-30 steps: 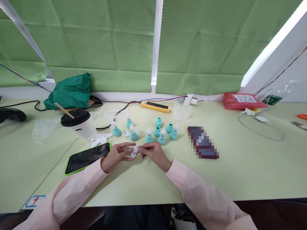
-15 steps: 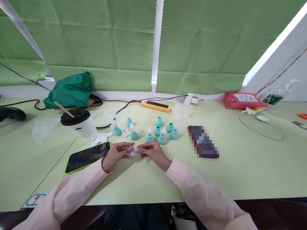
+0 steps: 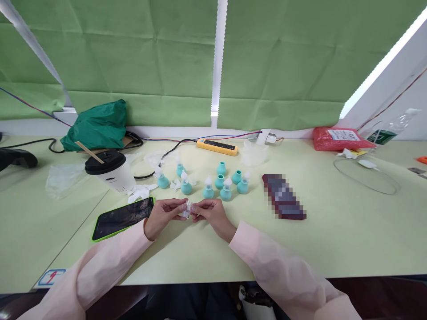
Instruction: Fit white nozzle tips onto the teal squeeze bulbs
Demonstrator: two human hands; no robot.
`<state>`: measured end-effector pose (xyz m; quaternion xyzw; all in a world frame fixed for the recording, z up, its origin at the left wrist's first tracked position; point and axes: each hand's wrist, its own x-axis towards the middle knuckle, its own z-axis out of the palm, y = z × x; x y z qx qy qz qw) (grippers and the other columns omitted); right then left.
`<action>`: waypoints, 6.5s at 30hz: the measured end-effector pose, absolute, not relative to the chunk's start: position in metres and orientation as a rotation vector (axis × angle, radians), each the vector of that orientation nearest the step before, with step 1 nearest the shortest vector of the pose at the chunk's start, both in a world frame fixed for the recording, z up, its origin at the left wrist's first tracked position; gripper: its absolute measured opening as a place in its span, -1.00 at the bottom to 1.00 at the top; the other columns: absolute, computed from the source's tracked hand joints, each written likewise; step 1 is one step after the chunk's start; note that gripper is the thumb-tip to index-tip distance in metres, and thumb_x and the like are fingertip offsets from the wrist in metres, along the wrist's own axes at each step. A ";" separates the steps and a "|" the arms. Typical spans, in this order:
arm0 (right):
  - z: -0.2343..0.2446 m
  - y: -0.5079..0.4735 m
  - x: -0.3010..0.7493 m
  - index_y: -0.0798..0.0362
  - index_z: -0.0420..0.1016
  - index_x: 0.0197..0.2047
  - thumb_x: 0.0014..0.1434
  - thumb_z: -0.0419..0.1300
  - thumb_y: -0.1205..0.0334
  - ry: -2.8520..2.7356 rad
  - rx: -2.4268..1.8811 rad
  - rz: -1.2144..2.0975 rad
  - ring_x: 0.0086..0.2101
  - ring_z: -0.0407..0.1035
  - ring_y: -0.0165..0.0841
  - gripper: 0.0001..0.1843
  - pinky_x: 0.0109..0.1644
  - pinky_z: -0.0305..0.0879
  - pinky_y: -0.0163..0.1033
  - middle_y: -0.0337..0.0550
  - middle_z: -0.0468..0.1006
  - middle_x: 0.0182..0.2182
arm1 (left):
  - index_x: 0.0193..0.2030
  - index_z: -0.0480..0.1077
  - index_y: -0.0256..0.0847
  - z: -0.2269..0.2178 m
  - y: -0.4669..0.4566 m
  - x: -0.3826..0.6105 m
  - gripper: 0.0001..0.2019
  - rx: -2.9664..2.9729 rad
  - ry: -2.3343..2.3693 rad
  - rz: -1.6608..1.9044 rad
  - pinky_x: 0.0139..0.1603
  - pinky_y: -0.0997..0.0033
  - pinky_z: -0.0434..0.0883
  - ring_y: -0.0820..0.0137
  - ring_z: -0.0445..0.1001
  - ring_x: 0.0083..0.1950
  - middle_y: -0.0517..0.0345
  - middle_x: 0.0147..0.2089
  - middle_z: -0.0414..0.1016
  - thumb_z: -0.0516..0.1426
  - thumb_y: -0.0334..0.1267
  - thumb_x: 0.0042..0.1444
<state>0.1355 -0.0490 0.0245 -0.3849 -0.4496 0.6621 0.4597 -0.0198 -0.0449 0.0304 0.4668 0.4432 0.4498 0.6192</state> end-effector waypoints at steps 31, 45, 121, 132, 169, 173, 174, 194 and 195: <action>0.028 -0.035 0.160 0.15 0.41 -0.27 -0.10 0.16 0.18 -1.887 -1.157 1.080 -0.55 0.33 -0.45 -0.71 -0.47 0.29 -0.31 -0.15 0.45 -0.49 | -0.08 0.28 -0.35 0.032 -0.040 -0.029 -0.64 0.873 0.735 0.896 -0.55 0.55 0.33 0.54 0.29 -0.47 0.11 -0.45 0.29 0.09 -0.24 -0.04; 0.038 -0.043 0.160 0.15 0.49 -0.44 -0.32 0.30 0.32 -1.494 -1.003 1.307 -0.65 0.30 -0.48 -0.75 -0.55 0.31 -0.32 -0.23 0.46 -0.64 | -0.24 0.27 -0.40 0.033 -0.044 -0.027 -0.71 1.130 0.620 0.800 -0.46 0.39 0.33 0.46 0.34 -0.47 0.00 -0.42 0.38 0.13 -0.26 -0.10; 0.141 -0.037 0.174 0.09 0.38 -0.36 -0.11 0.16 0.20 -2.152 -0.917 0.835 -0.38 0.27 -0.39 -0.80 -0.33 0.23 -0.31 -0.20 0.34 -0.47 | -0.26 0.29 -0.34 0.051 -0.041 -0.015 -0.70 1.098 0.798 1.155 -0.20 0.30 0.36 0.35 0.41 -0.27 0.05 -0.35 0.46 0.18 -0.28 -0.18; 0.059 -0.054 0.163 0.08 0.29 -0.37 -0.12 0.18 0.09 -1.565 -1.031 1.145 -0.37 0.33 -0.34 -0.72 -0.39 0.30 -0.25 -0.12 0.44 -0.36 | -0.32 0.29 -0.32 0.056 -0.047 -0.018 -0.77 1.295 0.755 1.114 -0.24 0.32 0.36 0.37 0.37 -0.27 0.07 -0.35 0.42 0.18 -0.34 -0.17; 0.057 -0.058 0.169 0.07 0.28 -0.29 -0.17 0.20 0.16 -1.882 -1.162 1.474 -0.65 0.07 -0.60 -0.68 -0.67 0.02 -0.46 -0.35 0.21 -0.56 | -0.49 0.16 -0.27 0.066 -0.044 -0.012 -0.77 1.824 0.730 0.554 -0.58 0.57 0.05 0.59 0.03 -0.57 0.29 -0.58 0.07 -0.05 -0.16 0.05; 0.066 -0.056 0.175 0.05 0.24 -0.27 -0.14 0.20 0.14 -1.690 -1.086 1.859 -0.71 -0.02 -0.63 -0.65 -0.74 -0.12 -0.50 -0.43 0.07 -0.67 | -0.49 0.19 -0.27 0.084 -0.040 -0.010 -0.79 1.989 0.643 0.491 -0.57 0.57 0.05 0.58 0.01 -0.56 0.29 -0.59 0.05 -0.06 -0.19 0.06; 0.068 -0.055 0.176 0.05 0.24 -0.29 -0.14 0.20 0.13 -1.645 -1.069 1.941 -0.71 -0.03 -0.64 -0.67 -0.74 -0.15 -0.51 -0.43 0.06 -0.67 | -0.49 0.20 -0.27 0.088 -0.039 -0.009 -0.80 2.033 0.607 0.473 -0.57 0.58 0.06 0.57 0.01 -0.56 0.28 -0.58 0.07 -0.06 -0.20 0.06; 0.051 -0.038 0.198 0.17 0.32 -0.42 -0.01 0.08 0.06 -1.394 -0.900 1.842 -0.58 0.28 -0.50 -0.71 -0.47 0.29 -0.32 -0.20 0.35 -0.53 | -0.17 0.16 -0.22 0.076 -0.031 0.001 -0.66 1.908 0.772 0.831 -0.54 0.56 0.14 0.55 0.10 -0.58 0.26 -0.57 0.17 -0.14 -0.01 0.05; 0.050 -0.037 0.204 0.17 0.33 -0.42 0.00 0.08 0.07 -1.379 -0.902 1.773 -0.55 0.31 -0.47 -0.72 -0.41 0.29 -0.28 -0.19 0.36 -0.53 | -0.24 0.23 -0.23 0.067 -0.031 0.002 -0.66 1.958 0.878 0.862 -0.52 0.54 0.14 0.54 0.11 -0.57 0.24 -0.56 0.18 -0.12 -0.01 0.03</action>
